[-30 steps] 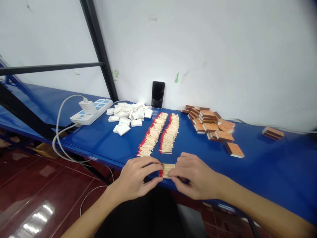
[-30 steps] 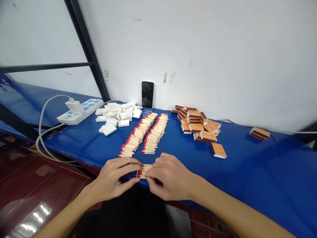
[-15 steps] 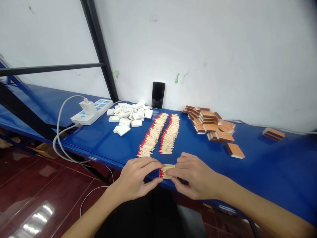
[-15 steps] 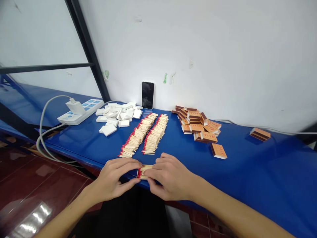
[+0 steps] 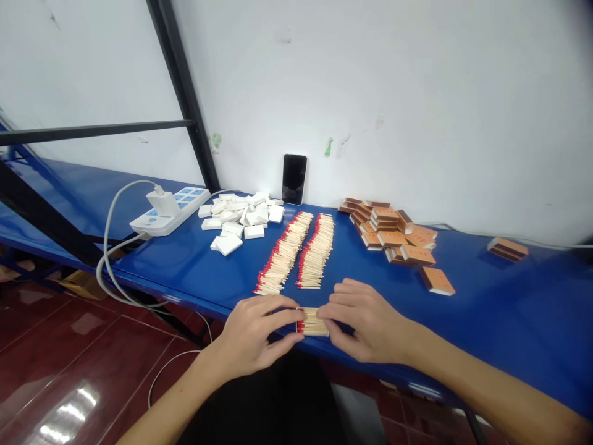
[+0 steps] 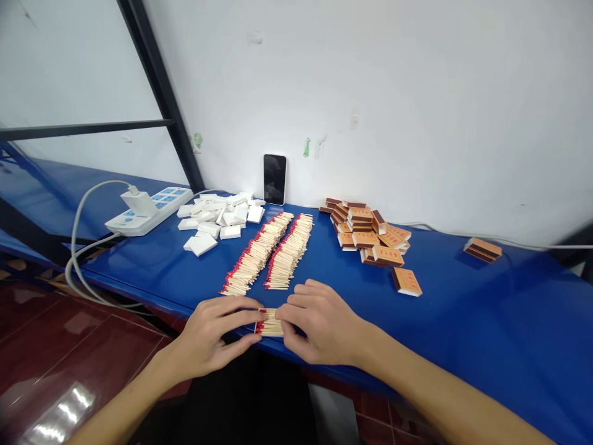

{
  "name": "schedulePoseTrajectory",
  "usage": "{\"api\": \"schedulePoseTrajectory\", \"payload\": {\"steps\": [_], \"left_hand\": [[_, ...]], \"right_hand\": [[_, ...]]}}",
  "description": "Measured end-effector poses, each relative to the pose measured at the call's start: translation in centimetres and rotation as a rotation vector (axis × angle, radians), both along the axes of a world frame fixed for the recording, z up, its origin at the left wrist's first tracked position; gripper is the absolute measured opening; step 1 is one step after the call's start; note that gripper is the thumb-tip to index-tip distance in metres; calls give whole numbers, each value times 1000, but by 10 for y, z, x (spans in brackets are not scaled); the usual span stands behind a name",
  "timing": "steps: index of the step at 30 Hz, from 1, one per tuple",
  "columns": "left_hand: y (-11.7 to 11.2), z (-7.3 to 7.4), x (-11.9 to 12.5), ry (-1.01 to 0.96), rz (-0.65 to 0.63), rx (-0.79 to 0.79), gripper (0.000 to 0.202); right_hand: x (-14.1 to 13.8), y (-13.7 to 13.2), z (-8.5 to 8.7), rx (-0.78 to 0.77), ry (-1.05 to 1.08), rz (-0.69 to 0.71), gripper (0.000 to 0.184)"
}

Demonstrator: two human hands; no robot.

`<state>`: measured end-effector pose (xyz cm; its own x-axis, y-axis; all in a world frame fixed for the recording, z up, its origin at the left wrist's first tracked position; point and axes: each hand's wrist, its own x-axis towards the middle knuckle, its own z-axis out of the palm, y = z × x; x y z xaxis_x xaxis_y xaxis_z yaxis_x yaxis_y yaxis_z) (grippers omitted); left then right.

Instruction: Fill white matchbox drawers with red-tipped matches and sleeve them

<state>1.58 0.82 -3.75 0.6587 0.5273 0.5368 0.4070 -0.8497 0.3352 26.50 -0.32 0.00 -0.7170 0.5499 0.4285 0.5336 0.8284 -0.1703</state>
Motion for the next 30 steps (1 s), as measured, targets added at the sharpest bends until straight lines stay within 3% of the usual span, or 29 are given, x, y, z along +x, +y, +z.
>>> {"api": "schedulePoseTrajectory", "payload": {"steps": [15, 30], "left_hand": [[-1, 1, -1, 38, -1, 30, 20], [-1, -3, -1, 47, 30, 7, 24]], "right_hand": [[0, -2, 1, -38, -26, 58, 18], [2, 1, -4, -52, 37, 0, 18]]}}
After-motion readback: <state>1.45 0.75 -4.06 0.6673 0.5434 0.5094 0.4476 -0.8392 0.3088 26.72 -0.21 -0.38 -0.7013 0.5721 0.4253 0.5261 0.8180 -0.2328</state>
